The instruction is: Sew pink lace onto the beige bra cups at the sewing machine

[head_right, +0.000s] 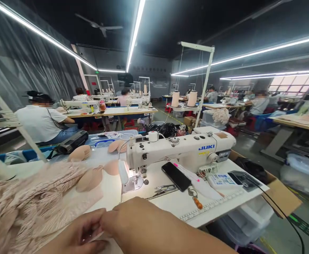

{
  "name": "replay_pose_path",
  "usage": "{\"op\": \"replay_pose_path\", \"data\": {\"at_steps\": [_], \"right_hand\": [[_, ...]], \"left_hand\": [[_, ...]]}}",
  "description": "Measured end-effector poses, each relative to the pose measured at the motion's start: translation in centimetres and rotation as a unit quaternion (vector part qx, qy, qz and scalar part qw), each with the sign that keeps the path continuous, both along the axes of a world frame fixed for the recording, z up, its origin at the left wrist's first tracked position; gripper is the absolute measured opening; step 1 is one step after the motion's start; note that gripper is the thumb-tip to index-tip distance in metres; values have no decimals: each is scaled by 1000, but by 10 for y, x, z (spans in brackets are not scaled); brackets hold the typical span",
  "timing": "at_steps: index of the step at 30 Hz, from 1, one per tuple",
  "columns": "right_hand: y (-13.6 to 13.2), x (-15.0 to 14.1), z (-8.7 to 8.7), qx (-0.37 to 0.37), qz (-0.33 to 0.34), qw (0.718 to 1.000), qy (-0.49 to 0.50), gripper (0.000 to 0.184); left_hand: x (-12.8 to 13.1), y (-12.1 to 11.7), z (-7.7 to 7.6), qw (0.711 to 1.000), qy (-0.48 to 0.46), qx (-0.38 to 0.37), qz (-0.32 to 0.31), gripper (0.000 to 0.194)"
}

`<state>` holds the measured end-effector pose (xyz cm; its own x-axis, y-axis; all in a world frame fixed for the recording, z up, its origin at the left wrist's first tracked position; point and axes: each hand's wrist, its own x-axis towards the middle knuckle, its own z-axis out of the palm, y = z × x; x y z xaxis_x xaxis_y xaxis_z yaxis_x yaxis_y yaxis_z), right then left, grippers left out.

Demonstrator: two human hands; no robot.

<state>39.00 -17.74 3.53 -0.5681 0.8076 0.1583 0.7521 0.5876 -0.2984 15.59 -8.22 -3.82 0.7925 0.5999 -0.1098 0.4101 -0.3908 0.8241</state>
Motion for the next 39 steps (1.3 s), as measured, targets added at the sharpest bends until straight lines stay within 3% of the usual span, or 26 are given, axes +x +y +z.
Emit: {"op": "replay_pose_path", "data": {"at_steps": [3,5,6,8,9,12,16,18,24,30,39], "right_hand": [[19,-10,-27,171,-34,984,-40,19],[30,-14,-49,288,-57,956,-11,10],[34,-14,-62,320,-67,945,10,15],[39,-10,-88,311,-89,944,61,25],[42,-5,-101,260,-89,958,82,24],[50,14,-136,159,-93,975,126,25],[64,45,-156,76,-61,986,139,28],[72,57,-158,59,-51,989,128,32],[85,74,-164,80,-27,992,92,40],[78,82,-162,114,-16,993,18,46],[74,92,-152,97,-1,995,-13,41]], "left_hand": [[-8,22,-4,979,-46,192,44,37],[-9,33,-4,918,-103,381,43,32],[-9,37,-4,877,-122,464,34,28],[-5,38,-7,808,-111,578,-2,25],[-3,36,-10,793,-75,604,-26,26],[9,30,-23,804,52,579,-123,11],[34,37,-35,801,60,570,-170,8],[46,47,-38,806,74,563,-167,12],[63,65,-50,865,103,476,-123,28],[65,62,-62,858,21,502,-104,26],[71,61,-67,854,61,505,-111,17]]}}
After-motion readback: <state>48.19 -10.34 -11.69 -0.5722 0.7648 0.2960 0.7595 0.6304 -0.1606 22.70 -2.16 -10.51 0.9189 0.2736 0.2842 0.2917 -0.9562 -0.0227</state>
